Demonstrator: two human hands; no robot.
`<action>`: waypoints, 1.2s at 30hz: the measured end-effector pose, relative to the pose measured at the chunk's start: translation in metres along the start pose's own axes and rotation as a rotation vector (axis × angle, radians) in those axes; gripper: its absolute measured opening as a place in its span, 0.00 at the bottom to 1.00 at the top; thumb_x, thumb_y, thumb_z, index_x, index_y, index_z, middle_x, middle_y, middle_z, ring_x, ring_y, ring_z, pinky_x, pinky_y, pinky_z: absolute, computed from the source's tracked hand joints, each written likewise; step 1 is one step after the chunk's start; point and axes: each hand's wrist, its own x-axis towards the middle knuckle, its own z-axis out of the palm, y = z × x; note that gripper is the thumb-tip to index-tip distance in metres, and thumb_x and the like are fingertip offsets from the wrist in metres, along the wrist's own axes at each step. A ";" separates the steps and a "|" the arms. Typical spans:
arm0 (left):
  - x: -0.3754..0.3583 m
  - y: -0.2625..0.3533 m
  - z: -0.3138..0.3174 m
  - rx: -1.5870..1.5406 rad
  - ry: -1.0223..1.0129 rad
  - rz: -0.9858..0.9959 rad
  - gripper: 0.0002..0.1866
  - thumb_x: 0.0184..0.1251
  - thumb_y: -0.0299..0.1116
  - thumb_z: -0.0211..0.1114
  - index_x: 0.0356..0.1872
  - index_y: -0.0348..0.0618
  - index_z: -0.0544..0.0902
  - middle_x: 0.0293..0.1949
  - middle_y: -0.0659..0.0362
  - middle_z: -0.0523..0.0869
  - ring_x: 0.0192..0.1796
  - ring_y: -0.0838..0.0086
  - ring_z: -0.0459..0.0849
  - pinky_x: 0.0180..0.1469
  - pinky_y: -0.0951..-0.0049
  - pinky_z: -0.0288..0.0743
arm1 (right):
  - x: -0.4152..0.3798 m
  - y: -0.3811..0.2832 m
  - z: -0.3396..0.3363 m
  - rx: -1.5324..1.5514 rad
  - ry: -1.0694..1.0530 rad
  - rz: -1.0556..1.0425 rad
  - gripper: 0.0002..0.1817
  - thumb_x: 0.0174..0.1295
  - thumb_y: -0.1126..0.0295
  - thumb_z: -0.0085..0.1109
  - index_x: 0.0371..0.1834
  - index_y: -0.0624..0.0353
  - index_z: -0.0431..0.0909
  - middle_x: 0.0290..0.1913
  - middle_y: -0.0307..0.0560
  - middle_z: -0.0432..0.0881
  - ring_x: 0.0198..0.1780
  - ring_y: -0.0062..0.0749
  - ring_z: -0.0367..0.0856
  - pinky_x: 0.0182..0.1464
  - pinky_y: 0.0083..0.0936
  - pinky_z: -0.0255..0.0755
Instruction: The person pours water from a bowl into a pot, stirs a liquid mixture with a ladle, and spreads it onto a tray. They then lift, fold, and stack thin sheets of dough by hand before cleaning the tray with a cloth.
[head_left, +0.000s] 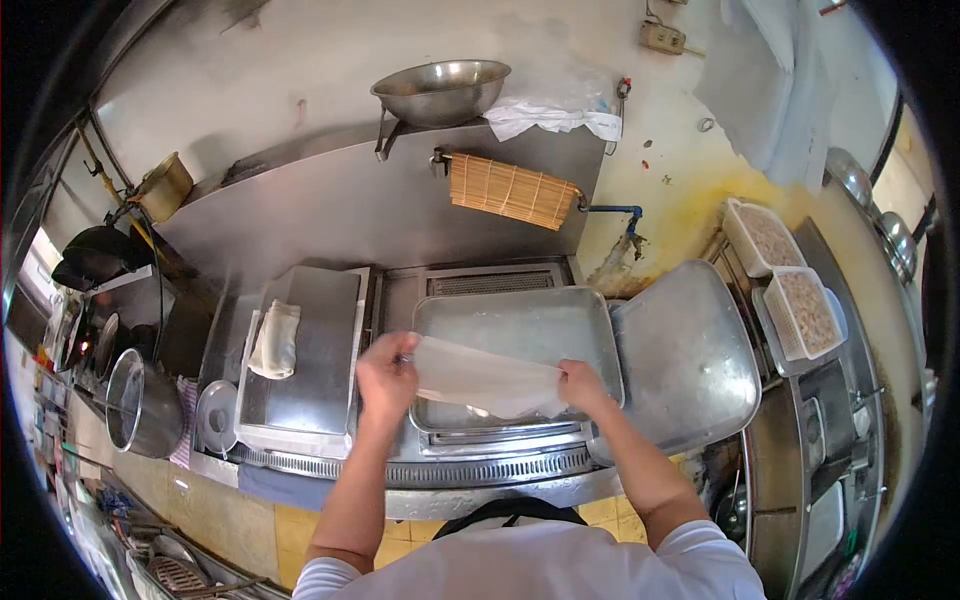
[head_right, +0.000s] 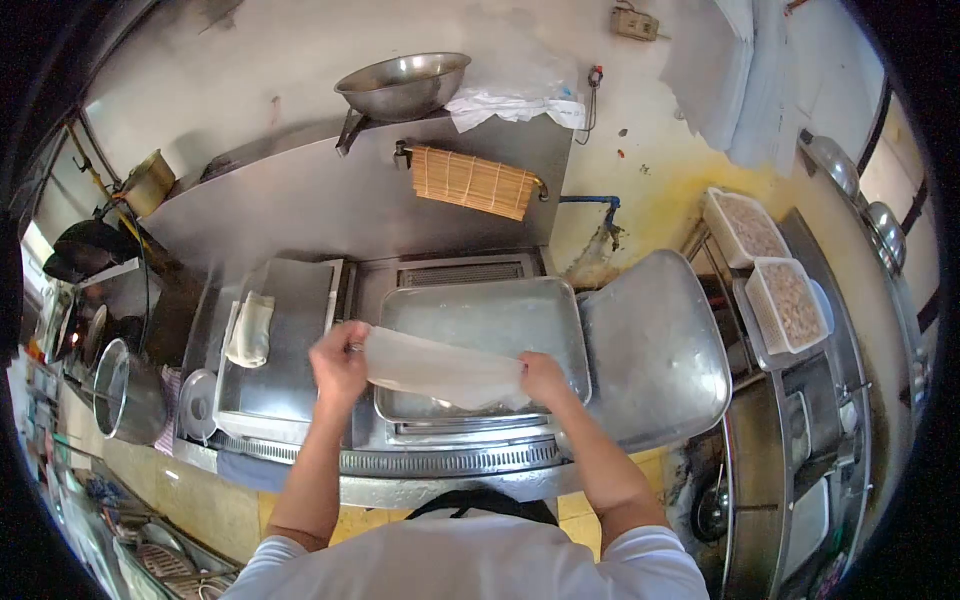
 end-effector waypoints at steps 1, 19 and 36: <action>-0.012 -0.010 0.014 -0.034 -0.050 -0.019 0.16 0.57 0.13 0.63 0.45 0.36 0.90 0.43 0.49 0.93 0.43 0.64 0.93 0.48 0.66 0.87 | 0.003 -0.005 -0.001 -0.016 -0.015 -0.002 0.14 0.56 0.79 0.60 0.47 0.64 0.86 0.45 0.61 0.87 0.48 0.57 0.88 0.51 0.42 0.82; -0.014 0.023 0.053 -0.161 -0.207 0.113 0.07 0.69 0.24 0.73 0.46 0.37 0.90 0.38 0.50 0.92 0.44 0.71 0.91 0.48 0.70 0.84 | 0.000 -0.128 -0.037 0.477 0.074 -0.355 0.08 0.68 0.73 0.62 0.43 0.65 0.85 0.43 0.47 0.91 0.44 0.39 0.88 0.47 0.38 0.79; -0.058 -0.056 0.058 0.130 -0.438 -0.031 0.10 0.73 0.40 0.69 0.46 0.47 0.91 0.39 0.47 0.90 0.40 0.47 0.88 0.45 0.56 0.82 | -0.014 -0.163 -0.197 0.782 0.342 -0.055 0.08 0.77 0.68 0.60 0.40 0.58 0.84 0.31 0.28 0.79 0.33 0.13 0.70 0.37 0.18 0.65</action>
